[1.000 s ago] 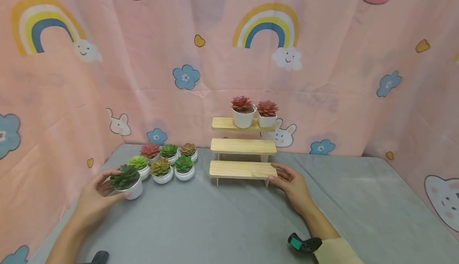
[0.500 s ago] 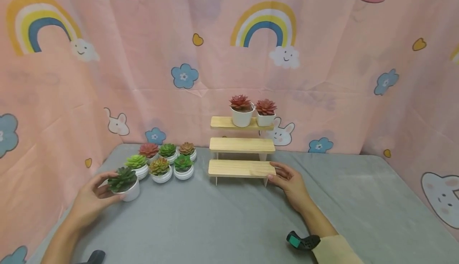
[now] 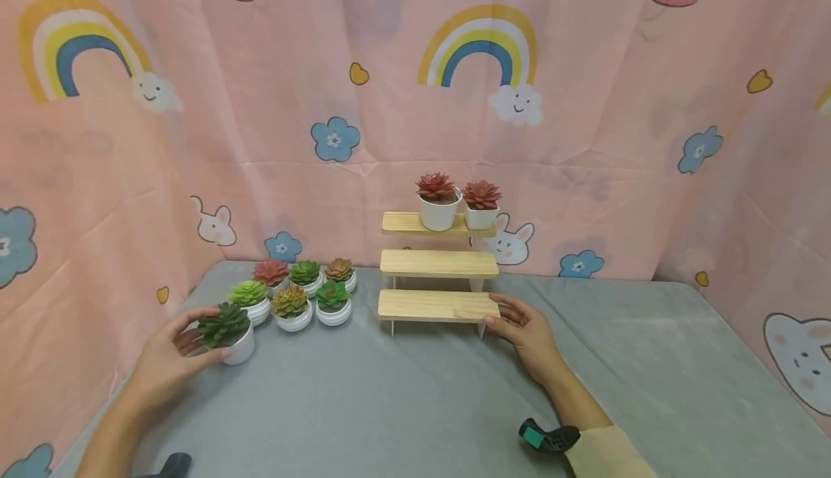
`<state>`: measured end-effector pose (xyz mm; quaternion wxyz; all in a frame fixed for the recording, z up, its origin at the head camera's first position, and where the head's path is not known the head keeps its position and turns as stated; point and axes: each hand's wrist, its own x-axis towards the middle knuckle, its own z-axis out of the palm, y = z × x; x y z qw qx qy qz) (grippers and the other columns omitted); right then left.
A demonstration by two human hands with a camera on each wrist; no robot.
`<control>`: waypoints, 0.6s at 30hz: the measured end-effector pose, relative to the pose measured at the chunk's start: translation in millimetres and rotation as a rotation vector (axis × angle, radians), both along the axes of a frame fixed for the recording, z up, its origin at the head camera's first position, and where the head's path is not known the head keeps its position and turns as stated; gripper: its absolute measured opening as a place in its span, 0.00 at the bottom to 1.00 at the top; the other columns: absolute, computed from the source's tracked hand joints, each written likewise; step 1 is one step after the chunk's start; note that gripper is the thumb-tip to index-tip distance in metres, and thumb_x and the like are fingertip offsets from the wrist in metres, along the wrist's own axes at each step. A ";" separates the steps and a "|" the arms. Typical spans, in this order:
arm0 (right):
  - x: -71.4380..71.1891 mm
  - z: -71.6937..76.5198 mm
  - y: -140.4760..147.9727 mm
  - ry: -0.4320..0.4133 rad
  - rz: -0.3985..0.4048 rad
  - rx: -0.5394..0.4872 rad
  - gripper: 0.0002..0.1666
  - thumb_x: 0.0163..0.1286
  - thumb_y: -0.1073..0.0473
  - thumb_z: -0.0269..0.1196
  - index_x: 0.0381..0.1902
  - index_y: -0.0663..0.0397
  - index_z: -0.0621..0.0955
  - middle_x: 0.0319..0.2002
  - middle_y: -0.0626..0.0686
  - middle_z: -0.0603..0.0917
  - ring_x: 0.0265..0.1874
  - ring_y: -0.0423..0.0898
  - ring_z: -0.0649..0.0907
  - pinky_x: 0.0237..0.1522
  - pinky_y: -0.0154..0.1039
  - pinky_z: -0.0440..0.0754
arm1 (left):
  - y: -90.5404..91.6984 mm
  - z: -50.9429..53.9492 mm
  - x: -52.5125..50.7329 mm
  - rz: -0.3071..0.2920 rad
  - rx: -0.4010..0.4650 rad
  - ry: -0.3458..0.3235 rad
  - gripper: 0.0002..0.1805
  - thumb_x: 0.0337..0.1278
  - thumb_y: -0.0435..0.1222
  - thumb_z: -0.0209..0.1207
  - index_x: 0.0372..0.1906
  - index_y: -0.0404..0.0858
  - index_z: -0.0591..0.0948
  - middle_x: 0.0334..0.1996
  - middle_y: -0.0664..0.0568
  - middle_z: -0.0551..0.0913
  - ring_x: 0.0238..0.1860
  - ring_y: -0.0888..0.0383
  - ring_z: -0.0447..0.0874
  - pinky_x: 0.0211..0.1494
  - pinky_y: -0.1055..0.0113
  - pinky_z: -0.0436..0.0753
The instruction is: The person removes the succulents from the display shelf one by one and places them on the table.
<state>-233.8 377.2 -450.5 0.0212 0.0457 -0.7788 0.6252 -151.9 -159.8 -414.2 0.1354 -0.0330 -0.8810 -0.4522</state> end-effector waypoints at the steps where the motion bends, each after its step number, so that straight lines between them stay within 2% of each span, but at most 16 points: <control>1: 0.2 -0.1 0.3 0.000 -0.001 0.002 0.33 0.68 0.56 0.69 0.68 0.60 0.74 0.62 0.69 0.80 0.45 0.28 0.84 0.46 0.24 0.84 | 1.4 0.0 -0.7 0.009 -0.009 -0.001 0.36 0.51 0.37 0.75 0.65 0.37 0.73 0.60 0.67 0.72 0.50 0.90 0.70 0.49 0.90 0.77; 4: 1.0 -0.1 1.0 0.000 -0.004 0.004 0.33 0.68 0.56 0.69 0.68 0.59 0.74 0.62 0.68 0.81 0.45 0.27 0.84 0.46 0.24 0.84 | 4.9 -0.5 -1.9 0.037 -0.030 -0.009 0.37 0.49 0.40 0.76 0.65 0.38 0.73 0.62 0.57 0.73 0.49 0.90 0.69 0.48 0.91 0.75; 8: 1.7 0.0 1.5 -0.004 -0.002 0.004 0.34 0.68 0.56 0.69 0.68 0.59 0.74 0.62 0.69 0.80 0.45 0.28 0.84 0.46 0.24 0.84 | 5.0 0.0 1.4 0.058 -0.025 -0.014 0.36 0.47 0.41 0.77 0.62 0.39 0.75 0.60 0.57 0.75 0.48 0.89 0.71 0.48 0.91 0.76; 12: 1.7 0.6 2.5 0.002 -0.004 0.012 0.34 0.68 0.55 0.69 0.69 0.59 0.74 0.61 0.69 0.81 0.45 0.28 0.84 0.45 0.24 0.84 | 3.2 1.6 5.0 0.041 -0.015 -0.011 0.35 0.48 0.40 0.77 0.62 0.42 0.75 0.61 0.53 0.76 0.49 0.89 0.72 0.48 0.91 0.77; 14: 1.8 1.2 2.5 0.010 -0.010 0.012 0.33 0.68 0.56 0.70 0.68 0.59 0.74 0.60 0.69 0.81 0.44 0.28 0.84 0.45 0.24 0.84 | 3.0 2.4 6.3 0.031 -0.017 -0.010 0.35 0.49 0.40 0.77 0.63 0.42 0.75 0.62 0.54 0.76 0.49 0.89 0.71 0.49 0.91 0.76; 18: 2.1 2.0 0.4 0.022 0.010 0.001 0.33 0.68 0.57 0.70 0.68 0.60 0.74 0.60 0.69 0.81 0.45 0.28 0.85 0.46 0.24 0.84 | 1.0 3.8 11.9 0.027 -0.017 0.014 0.35 0.51 0.39 0.75 0.64 0.40 0.75 0.59 0.72 0.74 0.51 0.90 0.69 0.51 0.93 0.73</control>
